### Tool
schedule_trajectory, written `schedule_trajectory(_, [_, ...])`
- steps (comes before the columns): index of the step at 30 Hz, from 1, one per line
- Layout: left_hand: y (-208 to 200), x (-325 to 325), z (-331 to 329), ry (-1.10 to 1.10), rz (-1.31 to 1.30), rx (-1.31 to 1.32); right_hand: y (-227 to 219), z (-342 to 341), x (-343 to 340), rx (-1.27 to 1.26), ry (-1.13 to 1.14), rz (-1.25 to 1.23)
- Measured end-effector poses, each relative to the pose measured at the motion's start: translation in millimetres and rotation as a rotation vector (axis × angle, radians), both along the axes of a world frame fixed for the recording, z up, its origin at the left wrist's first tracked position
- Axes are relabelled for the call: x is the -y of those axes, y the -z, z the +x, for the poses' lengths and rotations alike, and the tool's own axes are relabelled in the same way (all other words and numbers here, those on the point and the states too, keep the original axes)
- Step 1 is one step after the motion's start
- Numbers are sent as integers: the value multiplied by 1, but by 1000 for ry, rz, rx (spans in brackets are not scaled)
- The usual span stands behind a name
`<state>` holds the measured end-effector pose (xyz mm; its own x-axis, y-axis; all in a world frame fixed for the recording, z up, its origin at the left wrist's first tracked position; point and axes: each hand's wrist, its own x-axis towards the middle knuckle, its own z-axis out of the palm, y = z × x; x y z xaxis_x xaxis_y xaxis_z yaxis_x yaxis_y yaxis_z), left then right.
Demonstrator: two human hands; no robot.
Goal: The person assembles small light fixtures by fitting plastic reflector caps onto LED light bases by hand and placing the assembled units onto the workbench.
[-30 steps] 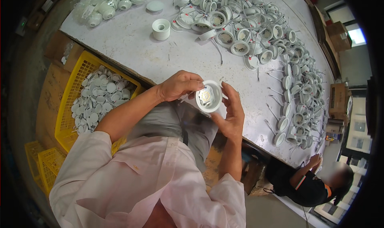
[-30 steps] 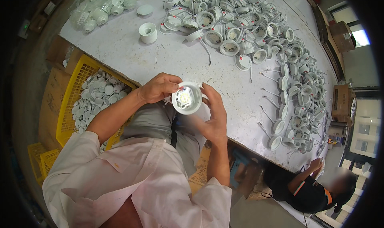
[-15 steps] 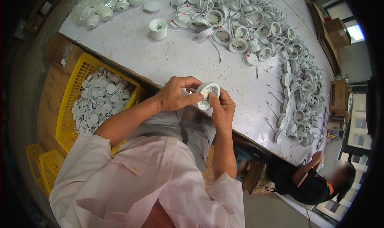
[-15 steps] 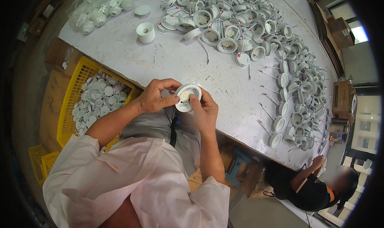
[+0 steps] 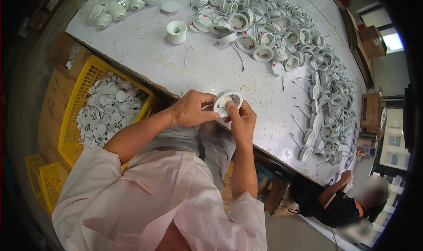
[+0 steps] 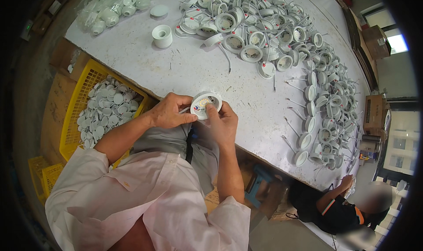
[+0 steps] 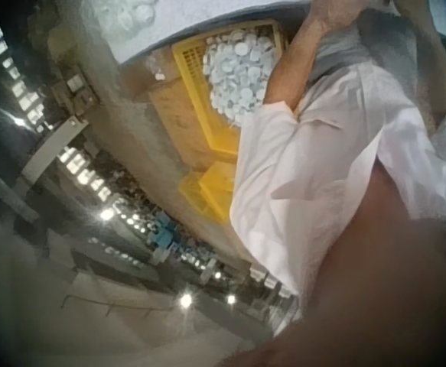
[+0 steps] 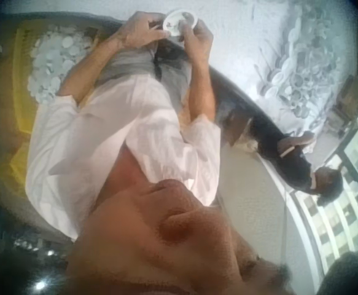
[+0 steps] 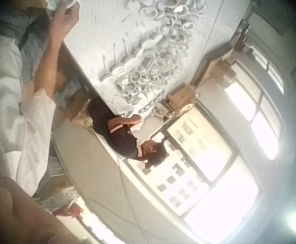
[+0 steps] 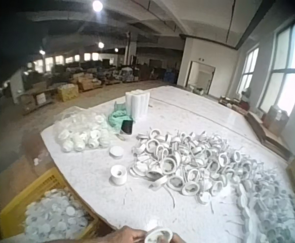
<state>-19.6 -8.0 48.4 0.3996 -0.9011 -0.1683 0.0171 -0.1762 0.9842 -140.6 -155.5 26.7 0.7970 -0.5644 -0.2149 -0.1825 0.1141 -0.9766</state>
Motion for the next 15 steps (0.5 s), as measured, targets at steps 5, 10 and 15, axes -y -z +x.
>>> schedule_trajectory(5, [20, 0, -6, -167, -63, -73, 7, 12, -6, 33, 34, -25])
schedule_trajectory(10, [23, -9, -2, -163, 35, -192, 21, 23, -9, 33, 1, -42])
schedule_trajectory(15, [38, -38, 18, -293, -43, -219, 5, 59, -13, -8, -46, -214])
